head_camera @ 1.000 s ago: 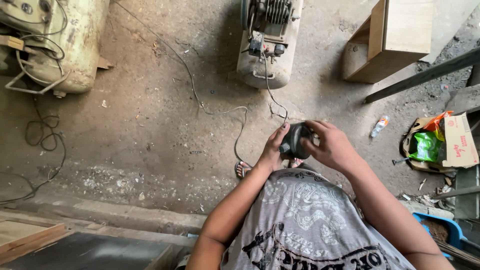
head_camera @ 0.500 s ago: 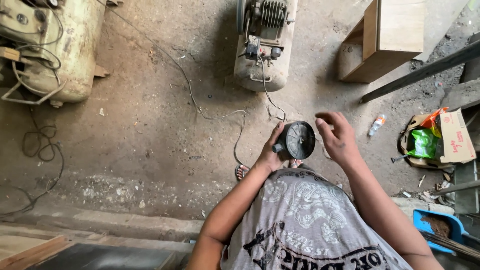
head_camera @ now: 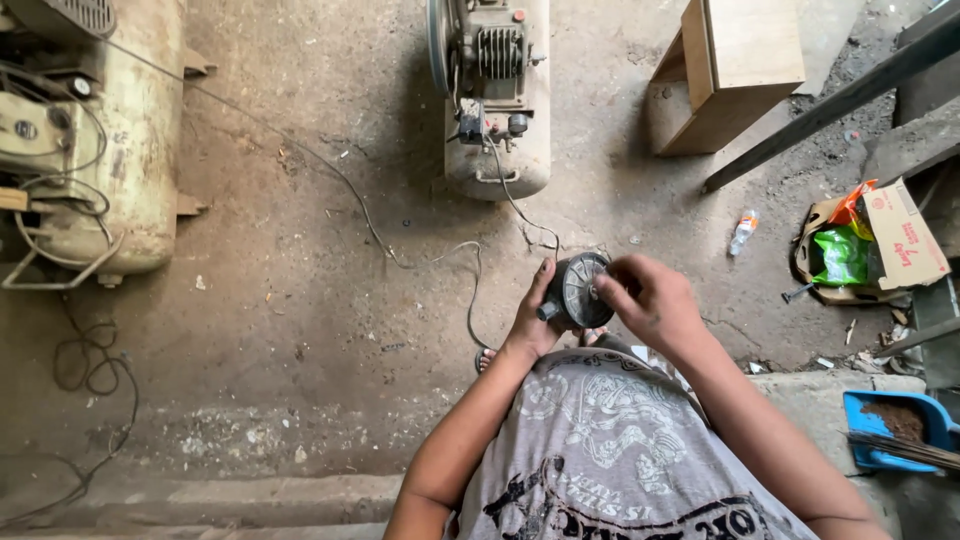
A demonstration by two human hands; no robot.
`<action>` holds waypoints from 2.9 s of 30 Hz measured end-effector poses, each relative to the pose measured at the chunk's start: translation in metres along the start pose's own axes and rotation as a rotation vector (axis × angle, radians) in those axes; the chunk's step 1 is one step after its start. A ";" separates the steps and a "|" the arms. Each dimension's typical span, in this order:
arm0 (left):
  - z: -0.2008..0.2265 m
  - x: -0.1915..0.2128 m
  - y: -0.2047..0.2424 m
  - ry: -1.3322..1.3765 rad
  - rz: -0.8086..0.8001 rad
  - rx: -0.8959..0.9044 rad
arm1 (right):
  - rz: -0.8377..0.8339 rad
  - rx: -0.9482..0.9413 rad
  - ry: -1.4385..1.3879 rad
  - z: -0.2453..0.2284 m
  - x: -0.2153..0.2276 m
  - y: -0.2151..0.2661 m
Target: Disassembling, inspecting, and cleaning an air filter housing from a compressor at a workbench.
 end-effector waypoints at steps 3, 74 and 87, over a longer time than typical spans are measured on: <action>-0.008 0.008 0.003 -0.027 0.035 0.029 | -0.061 0.055 0.068 0.009 -0.015 0.002; -0.016 0.014 -0.011 0.001 0.046 0.064 | -0.120 0.038 -0.156 -0.007 0.000 -0.007; 0.008 -0.020 0.010 -0.041 0.001 0.041 | -0.069 0.052 0.016 0.009 -0.005 -0.002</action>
Point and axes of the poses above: each hand's wrist, its own y-axis away from the middle knuckle, its own x-axis out of the back of the hand, z = x × y, the point moved 6 cm from there along -y, towards the middle knuckle, and after that the axes turned 11 degrees about -y, right-handed, at the moved point
